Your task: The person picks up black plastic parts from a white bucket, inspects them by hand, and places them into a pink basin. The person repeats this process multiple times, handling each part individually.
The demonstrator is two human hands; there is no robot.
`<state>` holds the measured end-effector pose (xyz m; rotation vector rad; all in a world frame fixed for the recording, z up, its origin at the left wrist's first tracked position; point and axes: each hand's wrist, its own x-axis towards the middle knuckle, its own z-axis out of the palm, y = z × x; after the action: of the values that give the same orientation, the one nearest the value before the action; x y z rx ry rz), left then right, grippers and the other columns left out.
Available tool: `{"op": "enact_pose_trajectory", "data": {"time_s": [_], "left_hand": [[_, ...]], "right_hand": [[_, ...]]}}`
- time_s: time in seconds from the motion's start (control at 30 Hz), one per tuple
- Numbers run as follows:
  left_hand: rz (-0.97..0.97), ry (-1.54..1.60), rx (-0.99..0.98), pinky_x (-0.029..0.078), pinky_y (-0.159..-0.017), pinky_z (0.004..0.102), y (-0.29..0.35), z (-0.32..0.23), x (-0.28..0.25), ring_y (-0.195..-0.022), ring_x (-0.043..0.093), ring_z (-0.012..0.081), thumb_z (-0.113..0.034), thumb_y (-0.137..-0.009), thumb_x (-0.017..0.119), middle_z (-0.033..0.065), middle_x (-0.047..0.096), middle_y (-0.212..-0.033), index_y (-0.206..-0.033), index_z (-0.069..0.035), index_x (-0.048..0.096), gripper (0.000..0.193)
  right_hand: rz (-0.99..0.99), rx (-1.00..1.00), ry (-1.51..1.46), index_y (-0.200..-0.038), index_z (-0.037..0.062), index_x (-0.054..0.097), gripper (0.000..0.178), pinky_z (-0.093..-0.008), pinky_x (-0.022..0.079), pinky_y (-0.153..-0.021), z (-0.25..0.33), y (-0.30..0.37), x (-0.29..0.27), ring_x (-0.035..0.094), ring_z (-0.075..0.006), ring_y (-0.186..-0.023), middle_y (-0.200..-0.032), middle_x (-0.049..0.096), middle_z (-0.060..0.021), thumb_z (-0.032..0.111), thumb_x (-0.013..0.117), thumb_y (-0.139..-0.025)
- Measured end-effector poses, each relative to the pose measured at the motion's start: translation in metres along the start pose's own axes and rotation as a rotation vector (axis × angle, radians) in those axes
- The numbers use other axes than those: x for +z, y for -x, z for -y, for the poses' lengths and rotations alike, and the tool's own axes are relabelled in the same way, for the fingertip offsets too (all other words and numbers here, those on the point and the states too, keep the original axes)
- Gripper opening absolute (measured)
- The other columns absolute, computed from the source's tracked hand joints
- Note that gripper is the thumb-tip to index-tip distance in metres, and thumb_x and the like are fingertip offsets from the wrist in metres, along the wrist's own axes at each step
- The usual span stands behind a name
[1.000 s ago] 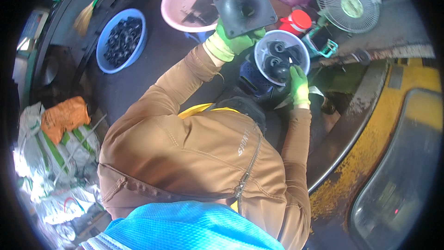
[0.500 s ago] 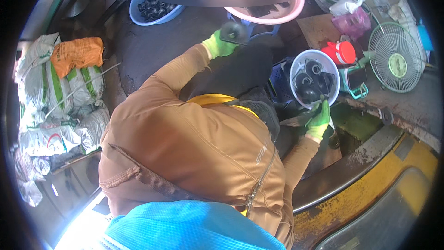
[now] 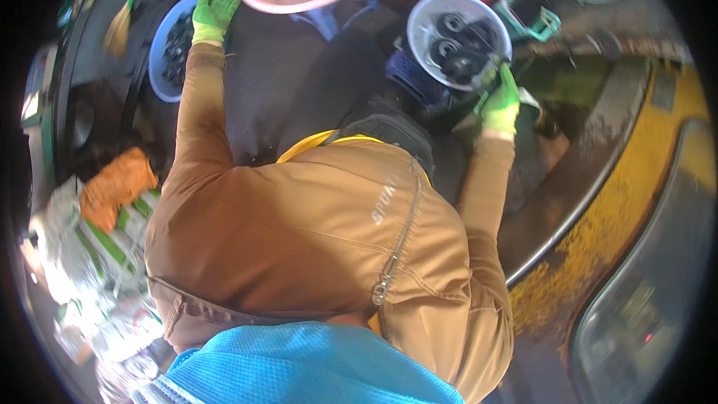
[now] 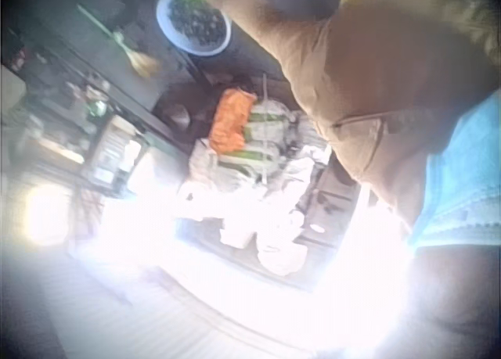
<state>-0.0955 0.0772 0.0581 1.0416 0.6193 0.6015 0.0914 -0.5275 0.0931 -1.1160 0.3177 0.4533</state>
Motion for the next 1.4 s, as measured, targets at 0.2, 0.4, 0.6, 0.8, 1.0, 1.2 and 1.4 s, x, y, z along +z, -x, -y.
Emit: {"op": "enact_pose_trajectory", "data": {"time_s": [0.2,0.4,0.6,0.8,1.0,1.2,1.4], "left_hand": [[0.882,-0.302,-0.153,0.051,-0.093,0.0312,0.071,0.091,0.233,-0.107,0.062,0.0182,-0.018,-0.094,0.055,0.0103,0.059,-0.124,-0.127,0.001,0.055,0.038],[1.155,-1.220,0.185,0.047,-0.094,0.0387,0.161,0.194,0.373,-0.109,0.060,0.0295,-0.028,-0.083,0.066,0.0178,0.061,-0.120,-0.125,-0.008,0.059,0.047],[0.682,-1.190,0.265,0.046,-0.095,0.0449,0.173,0.262,0.385,-0.109,0.057,0.0394,-0.021,-0.076,0.073,0.0239,0.056,-0.118,-0.125,-0.003,0.055,0.054],[0.746,-0.690,-0.218,0.051,-0.074,0.0279,0.154,0.214,0.360,-0.084,0.062,0.0156,-0.013,-0.077,0.075,0.0074,0.067,-0.098,-0.120,0.000,0.060,0.047],[0.619,-0.106,-0.318,0.052,-0.069,0.0246,0.179,0.130,0.349,-0.084,0.064,0.0143,-0.005,-0.082,0.073,0.0101,0.064,-0.106,-0.122,0.006,0.053,0.046],[0.794,-0.586,0.551,0.040,-0.104,0.0430,0.205,0.069,0.343,-0.128,0.045,0.0319,-0.036,-0.064,0.086,0.0206,0.056,-0.123,-0.132,-0.002,0.051,0.084],[0.961,-0.532,0.821,0.043,-0.102,0.0388,0.225,0.022,0.360,-0.123,0.051,0.0293,-0.021,-0.068,0.085,0.0149,0.057,-0.128,-0.116,-0.002,0.060,0.058]], "right_hand": [[-0.010,-0.025,-0.232,-0.109,0.0003,0.061,0.027,-0.0280,0.048,-0.063,-0.002,-0.020,-0.031,0.057,-0.0166,-0.068,-0.076,0.060,-0.0049,0.022,0.051,-0.097],[-0.055,-0.072,-0.352,-0.105,-0.0037,0.059,0.022,-0.0274,0.047,-0.061,-0.001,-0.020,-0.040,0.054,-0.0176,-0.066,-0.075,0.057,-0.0090,0.015,0.050,-0.096],[-0.069,-0.057,-0.349,-0.105,-0.0022,0.060,0.022,-0.0285,0.048,-0.059,0.004,-0.017,-0.040,0.054,-0.0169,-0.063,-0.075,0.057,-0.0075,0.016,0.052,-0.096],[-0.189,-0.187,-0.018,-0.119,-0.0030,0.056,0.040,-0.0294,0.048,-0.067,0.007,-0.009,-0.018,0.057,-0.0166,-0.074,-0.089,0.062,-0.0094,0.023,0.063,-0.089],[0.037,-0.048,0.065,-0.114,0.0004,0.061,0.034,-0.0222,0.046,-0.060,0.011,0.028,0.021,0.059,-0.0105,-0.074,-0.094,0.064,-0.0033,0.020,0.070,-0.087],[0.115,-0.155,0.150,-0.108,0.0032,0.063,0.025,-0.0180,0.038,-0.051,0.028,0.077,0.049,0.050,-0.0039,-0.059,-0.081,0.060,0.0032,0.015,0.068,-0.086],[0.226,-0.161,-0.005,-0.110,0.0050,0.063,0.024,-0.0216,0.038,-0.051,0.017,0.104,0.043,0.048,-0.0060,-0.058,-0.077,0.058,0.0033,0.019,0.064,-0.091]]}}
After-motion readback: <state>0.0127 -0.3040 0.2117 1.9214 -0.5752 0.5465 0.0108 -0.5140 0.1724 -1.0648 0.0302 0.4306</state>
